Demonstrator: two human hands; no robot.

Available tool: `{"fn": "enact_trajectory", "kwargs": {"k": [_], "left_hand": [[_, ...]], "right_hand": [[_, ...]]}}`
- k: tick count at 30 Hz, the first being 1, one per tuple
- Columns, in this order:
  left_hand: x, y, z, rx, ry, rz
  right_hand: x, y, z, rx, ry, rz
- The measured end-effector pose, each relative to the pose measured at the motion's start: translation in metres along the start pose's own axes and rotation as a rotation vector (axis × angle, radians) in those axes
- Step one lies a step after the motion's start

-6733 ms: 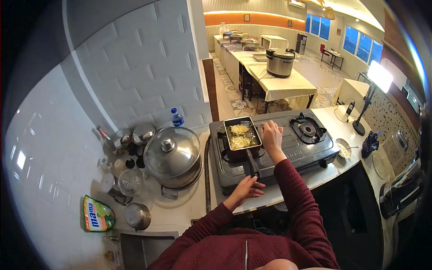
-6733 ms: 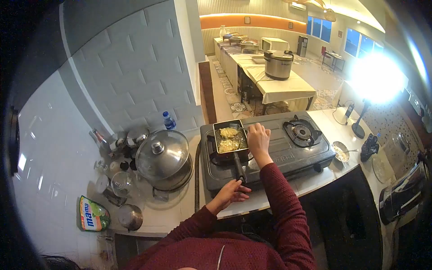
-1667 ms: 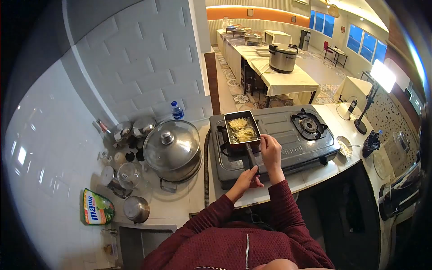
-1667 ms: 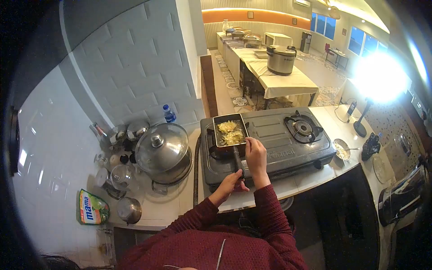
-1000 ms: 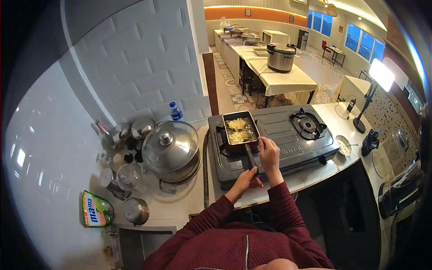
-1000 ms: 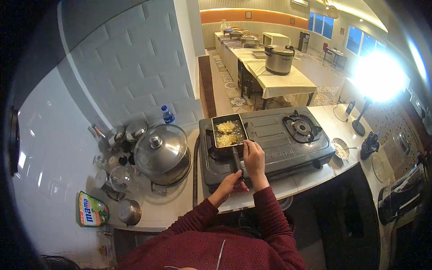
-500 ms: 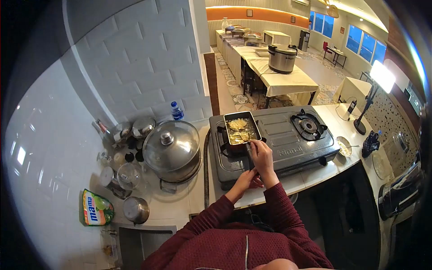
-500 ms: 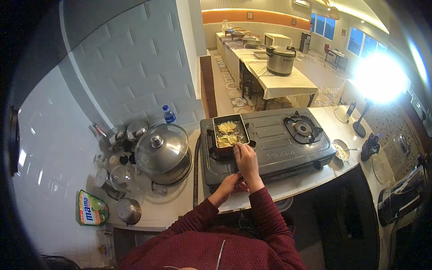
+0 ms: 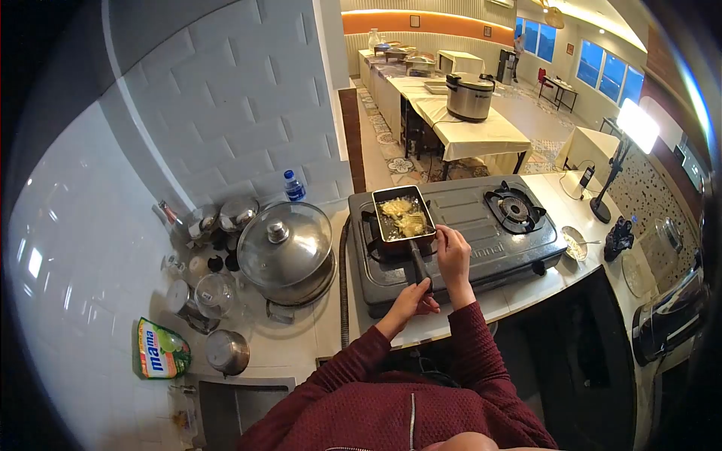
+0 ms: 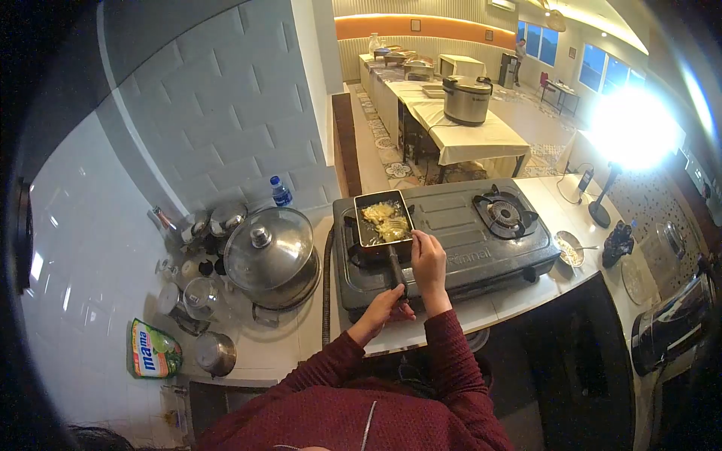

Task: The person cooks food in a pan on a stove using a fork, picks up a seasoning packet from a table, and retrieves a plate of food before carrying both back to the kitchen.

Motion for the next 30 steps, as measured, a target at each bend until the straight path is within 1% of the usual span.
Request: {"fn": "enact_trajectory", "kwargs": {"k": [4,10,15,18,22,25,28,30], "left_hand": [[-0.001,0.000,-0.001,0.005,-0.016,-0.012],[-0.002,0.000,-0.002,0.009,-0.024,-0.018],[-0.002,-0.001,-0.002,0.013,-0.001,-0.007],[-0.001,0.000,-0.002,0.020,0.002,-0.025],[-0.004,-0.002,-0.003,0.010,-0.001,-0.040],[-0.003,-0.002,-0.001,-0.014,-0.011,-0.013],[-0.009,-0.006,-0.003,-0.017,0.013,-0.022],[-0.010,-0.006,-0.004,-0.009,0.011,-0.031]], "right_hand": [[-0.006,-0.005,-0.007,-0.004,-0.020,0.046],[-0.001,0.005,0.005,-0.060,0.018,0.022],[-0.014,0.007,0.013,-0.098,-0.033,0.035],[-0.021,0.009,0.019,-0.128,-0.063,0.002],[-0.026,0.005,0.014,-0.095,-0.049,-0.023],[-0.025,0.001,0.013,-0.088,-0.059,0.013],[-0.027,0.000,0.018,-0.110,-0.093,0.044],[-0.023,0.004,0.024,-0.136,-0.097,0.027]]}}
Point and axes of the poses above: each hand's wrist, its own y-axis away from the middle knuckle, its own z-axis out of the palm, x = y × z, the point moved 10 cm from there along -y, towards the middle knuckle, and after that the axes turned 12 degrees about -y, right-handed, at the moved point
